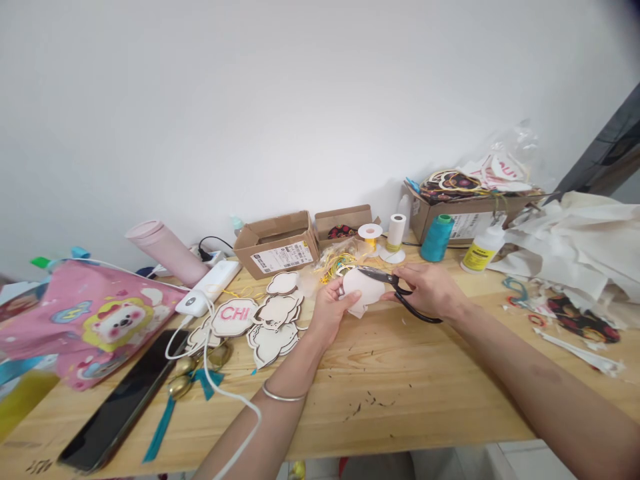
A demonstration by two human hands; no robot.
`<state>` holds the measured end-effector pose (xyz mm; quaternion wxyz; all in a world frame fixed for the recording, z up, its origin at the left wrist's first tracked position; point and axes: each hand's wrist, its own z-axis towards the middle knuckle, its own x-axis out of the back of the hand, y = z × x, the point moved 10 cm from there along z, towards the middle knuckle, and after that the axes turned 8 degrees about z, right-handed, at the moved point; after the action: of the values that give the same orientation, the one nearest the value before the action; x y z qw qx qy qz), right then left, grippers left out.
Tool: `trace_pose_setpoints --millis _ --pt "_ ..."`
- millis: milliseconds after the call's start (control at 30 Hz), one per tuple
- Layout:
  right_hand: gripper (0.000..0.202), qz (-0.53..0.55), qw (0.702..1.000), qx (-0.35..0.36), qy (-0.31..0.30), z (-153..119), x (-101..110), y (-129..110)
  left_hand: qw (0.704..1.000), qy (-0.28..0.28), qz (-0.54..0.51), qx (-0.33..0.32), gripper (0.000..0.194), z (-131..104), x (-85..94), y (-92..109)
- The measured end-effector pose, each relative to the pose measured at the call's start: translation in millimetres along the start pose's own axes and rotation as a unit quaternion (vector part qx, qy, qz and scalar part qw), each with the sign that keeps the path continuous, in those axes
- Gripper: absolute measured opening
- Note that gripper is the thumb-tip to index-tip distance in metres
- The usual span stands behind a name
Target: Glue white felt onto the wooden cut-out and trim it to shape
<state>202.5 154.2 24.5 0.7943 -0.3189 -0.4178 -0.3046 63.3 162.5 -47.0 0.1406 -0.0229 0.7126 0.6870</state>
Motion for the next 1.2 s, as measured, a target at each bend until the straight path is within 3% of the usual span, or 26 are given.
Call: trace_pose_setpoints --millis 233,333,433,533,833,1200 --pt "0.039 0.033 0.999 -0.017 -0.007 -0.4 -3.9 12.9 0.999 0.011 0.035 0.005 0.048 0.6 0.6 3.4" --pt "0.038 0.131 0.989 -0.071 0.006 -0.5 -1.9 31.7 0.999 0.012 0.044 0.005 0.045 0.8 0.7 5.1" --pt "0.041 0.241 0.96 -0.132 0.052 -0.6 11.0 47.6 0.999 0.019 0.047 0.005 0.043 0.6 2.8 6.0" --pt "0.047 0.281 0.948 -0.137 0.055 1.9 18.7 43.8 0.999 0.024 0.049 0.002 0.043 0.5 4.3 6.9" --pt "0.048 0.103 0.993 -0.047 0.009 1.3 -3.7 6.9 0.997 0.006 0.08 -0.018 0.037 -0.1 0.0 10.8" --pt "0.051 0.051 0.998 -0.03 0.03 -1.0 -2.9 4.0 0.997 -0.005 0.079 -0.013 0.039 0.1 -3.3 9.4"
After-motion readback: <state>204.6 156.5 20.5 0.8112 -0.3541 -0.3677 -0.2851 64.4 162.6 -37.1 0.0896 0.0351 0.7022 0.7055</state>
